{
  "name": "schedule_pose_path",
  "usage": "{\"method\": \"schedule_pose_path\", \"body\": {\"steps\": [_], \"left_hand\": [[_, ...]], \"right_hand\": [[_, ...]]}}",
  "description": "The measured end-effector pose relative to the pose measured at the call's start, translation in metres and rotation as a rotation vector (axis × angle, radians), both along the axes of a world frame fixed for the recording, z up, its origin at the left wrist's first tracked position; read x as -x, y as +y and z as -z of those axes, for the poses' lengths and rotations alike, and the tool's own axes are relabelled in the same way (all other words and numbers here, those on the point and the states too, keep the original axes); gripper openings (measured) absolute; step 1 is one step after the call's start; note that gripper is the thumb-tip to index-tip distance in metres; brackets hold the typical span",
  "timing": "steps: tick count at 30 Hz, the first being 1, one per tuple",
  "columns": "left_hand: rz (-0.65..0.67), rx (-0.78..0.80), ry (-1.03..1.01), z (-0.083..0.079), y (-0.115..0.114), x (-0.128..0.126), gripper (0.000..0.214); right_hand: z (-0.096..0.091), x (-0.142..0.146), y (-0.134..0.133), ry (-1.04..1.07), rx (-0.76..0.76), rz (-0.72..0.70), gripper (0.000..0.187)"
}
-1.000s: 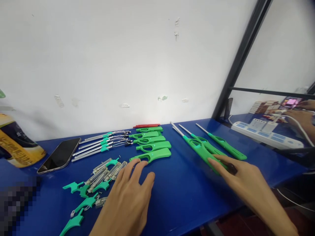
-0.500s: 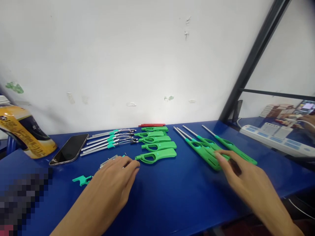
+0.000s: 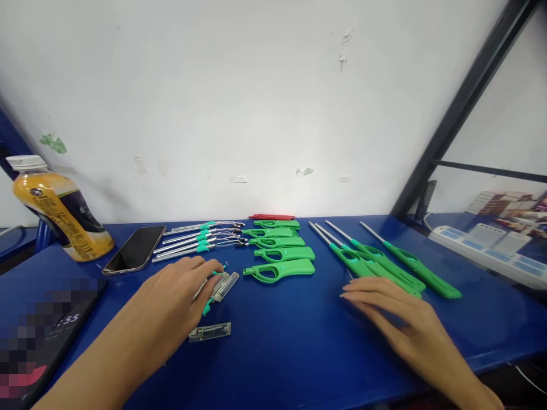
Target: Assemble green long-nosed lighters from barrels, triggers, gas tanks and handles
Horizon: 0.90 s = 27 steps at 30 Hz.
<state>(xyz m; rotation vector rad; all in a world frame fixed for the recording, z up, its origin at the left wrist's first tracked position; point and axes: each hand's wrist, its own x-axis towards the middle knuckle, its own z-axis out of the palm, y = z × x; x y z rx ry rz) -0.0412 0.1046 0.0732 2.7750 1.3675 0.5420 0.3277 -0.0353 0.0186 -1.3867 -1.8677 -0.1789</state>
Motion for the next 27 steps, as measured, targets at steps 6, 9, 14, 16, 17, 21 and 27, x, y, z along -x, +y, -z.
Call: {"method": "schedule_pose_path", "body": {"steps": [6, 9, 14, 16, 17, 21, 27], "left_hand": [[-0.062, -0.060, -0.042, -0.004, 0.008, 0.012, 0.049], [-0.080, -0.124, -0.053, -0.005, 0.008, 0.015, 0.047], [-0.049, -0.094, -0.058, -0.002, 0.010, 0.016, 0.046], [-0.043, -0.078, -0.056, -0.001, 0.012, 0.016, 0.047], [-0.040, -0.072, -0.056, -0.001, 0.012, 0.016, 0.047], [-0.039, -0.048, -0.054, 0.000, 0.012, 0.014, 0.048], [-0.048, 0.016, -0.048, -0.001, 0.011, 0.011, 0.049]], "right_hand": [[0.003, -0.008, 0.007, -0.113, 0.185, 0.024, 0.023], [-0.004, -0.004, 0.012, -0.181, 0.236, -0.038, 0.024], [-0.032, 0.003, 0.025, -0.286, 0.329, -0.131, 0.031], [-0.046, 0.006, 0.035, -0.333, 0.351, -0.145, 0.031], [-0.051, 0.009, 0.042, -0.366, 0.353, -0.154, 0.032], [-0.062, 0.020, 0.075, -0.534, 0.363, -0.182, 0.041], [-0.048, 0.032, 0.100, -0.582, 0.374, -0.144, 0.036]]}}
